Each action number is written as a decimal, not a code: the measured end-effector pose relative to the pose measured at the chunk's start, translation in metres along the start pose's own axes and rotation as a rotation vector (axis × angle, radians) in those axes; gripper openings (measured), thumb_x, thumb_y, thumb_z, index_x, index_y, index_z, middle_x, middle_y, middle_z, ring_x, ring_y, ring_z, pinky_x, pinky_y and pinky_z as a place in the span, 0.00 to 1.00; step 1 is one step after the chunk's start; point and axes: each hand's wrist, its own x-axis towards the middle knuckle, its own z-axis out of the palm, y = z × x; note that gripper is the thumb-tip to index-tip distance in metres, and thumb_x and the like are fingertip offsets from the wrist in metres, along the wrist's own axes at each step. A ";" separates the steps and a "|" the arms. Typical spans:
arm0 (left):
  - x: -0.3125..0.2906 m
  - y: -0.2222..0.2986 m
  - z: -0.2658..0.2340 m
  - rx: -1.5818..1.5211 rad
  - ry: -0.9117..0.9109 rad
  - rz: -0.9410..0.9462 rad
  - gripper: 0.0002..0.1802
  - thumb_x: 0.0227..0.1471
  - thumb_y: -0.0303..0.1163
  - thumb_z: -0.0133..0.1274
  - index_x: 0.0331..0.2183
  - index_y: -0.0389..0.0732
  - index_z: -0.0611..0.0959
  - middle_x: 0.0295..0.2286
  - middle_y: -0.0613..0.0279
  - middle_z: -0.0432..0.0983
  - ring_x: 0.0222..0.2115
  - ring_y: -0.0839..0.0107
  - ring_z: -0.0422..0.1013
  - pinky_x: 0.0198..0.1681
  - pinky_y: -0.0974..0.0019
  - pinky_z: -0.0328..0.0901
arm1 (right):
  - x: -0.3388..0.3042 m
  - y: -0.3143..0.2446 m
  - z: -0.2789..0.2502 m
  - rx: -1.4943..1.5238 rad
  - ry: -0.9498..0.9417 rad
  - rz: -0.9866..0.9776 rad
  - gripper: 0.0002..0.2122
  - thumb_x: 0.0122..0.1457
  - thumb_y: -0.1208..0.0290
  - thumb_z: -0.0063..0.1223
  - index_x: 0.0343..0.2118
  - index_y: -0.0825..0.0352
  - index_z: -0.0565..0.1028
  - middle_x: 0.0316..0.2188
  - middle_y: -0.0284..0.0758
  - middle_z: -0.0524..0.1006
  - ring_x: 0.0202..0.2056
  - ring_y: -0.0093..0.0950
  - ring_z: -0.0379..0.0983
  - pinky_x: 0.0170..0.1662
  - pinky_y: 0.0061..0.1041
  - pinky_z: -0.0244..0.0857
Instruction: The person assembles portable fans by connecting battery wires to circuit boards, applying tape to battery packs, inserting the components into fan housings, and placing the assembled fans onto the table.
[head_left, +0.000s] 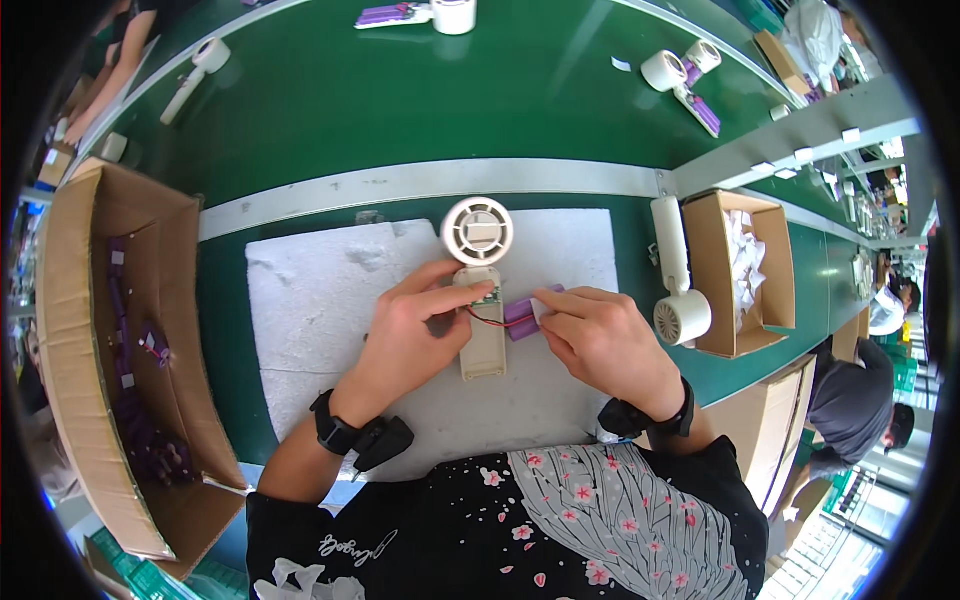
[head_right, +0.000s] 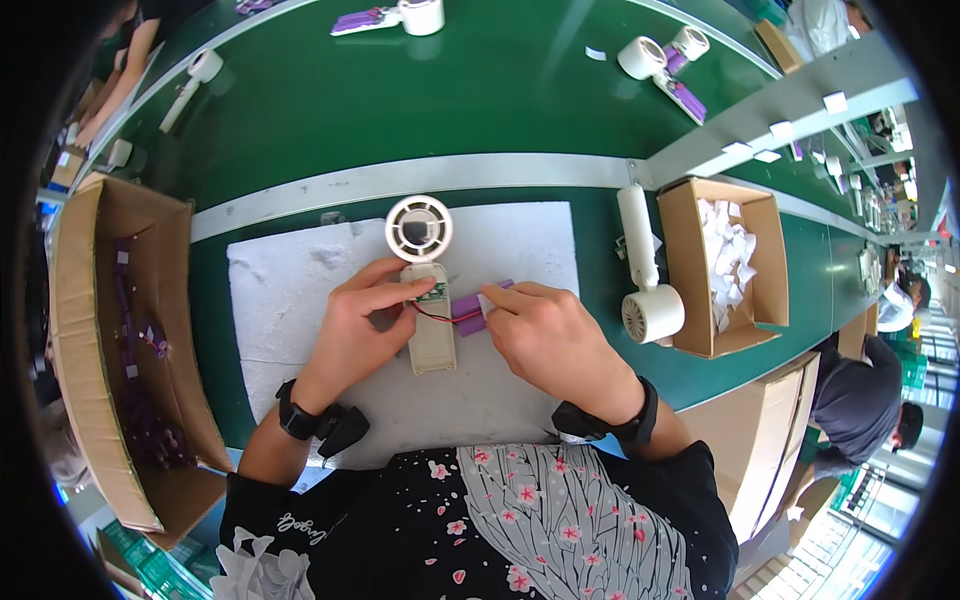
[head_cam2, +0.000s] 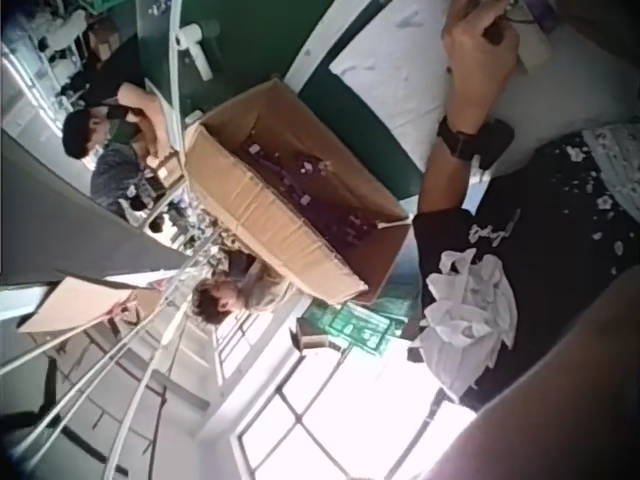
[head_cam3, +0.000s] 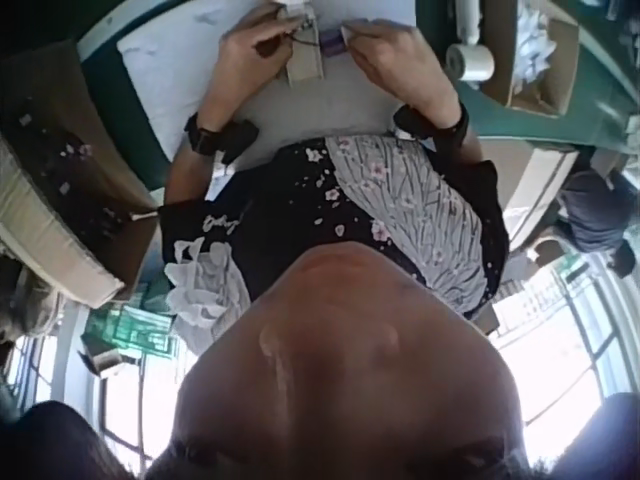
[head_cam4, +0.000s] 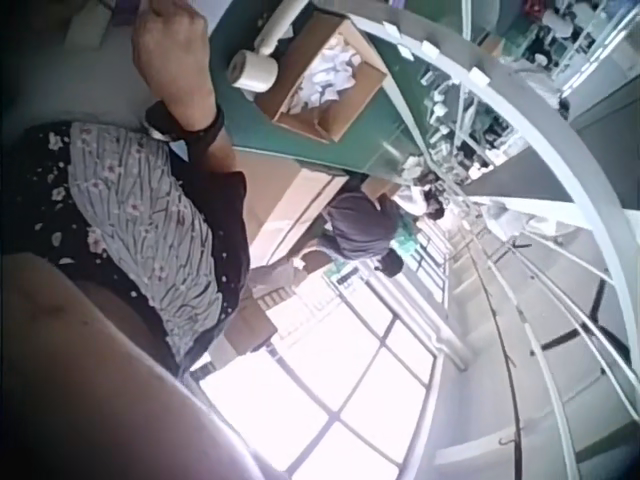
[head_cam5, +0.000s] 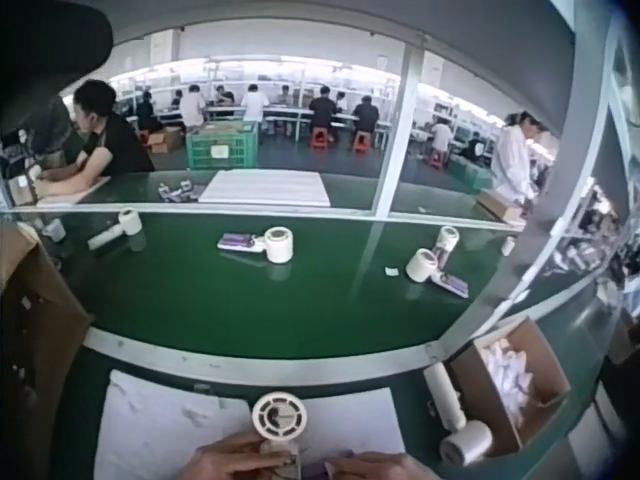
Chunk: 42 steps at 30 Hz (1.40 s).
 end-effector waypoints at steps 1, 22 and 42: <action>-0.001 0.001 -0.001 -0.006 -0.008 0.000 0.21 0.41 0.14 0.53 0.40 0.41 0.85 0.42 0.54 0.76 0.31 0.70 0.75 0.34 0.71 0.70 | 0.001 0.000 0.001 -0.002 0.005 -0.007 0.05 0.43 0.80 0.60 0.25 0.70 0.77 0.37 0.39 0.80 0.31 0.34 0.76 0.34 0.29 0.72; -0.001 -0.011 0.008 -0.138 0.004 -0.034 0.22 0.42 0.15 0.54 0.41 0.43 0.85 0.43 0.58 0.76 0.23 0.80 0.72 0.27 0.77 0.67 | -0.005 0.001 0.012 0.021 0.084 0.068 0.04 0.47 0.80 0.58 0.25 0.71 0.73 0.37 0.38 0.77 0.32 0.36 0.73 0.35 0.33 0.70; 0.005 -0.012 0.006 -0.204 -0.082 -0.048 0.22 0.44 0.17 0.52 0.44 0.43 0.83 0.40 0.61 0.75 0.25 0.82 0.69 0.30 0.77 0.66 | -0.002 0.005 0.008 -0.051 0.001 0.034 0.04 0.47 0.81 0.56 0.24 0.73 0.72 0.38 0.40 0.76 0.34 0.39 0.72 0.38 0.33 0.69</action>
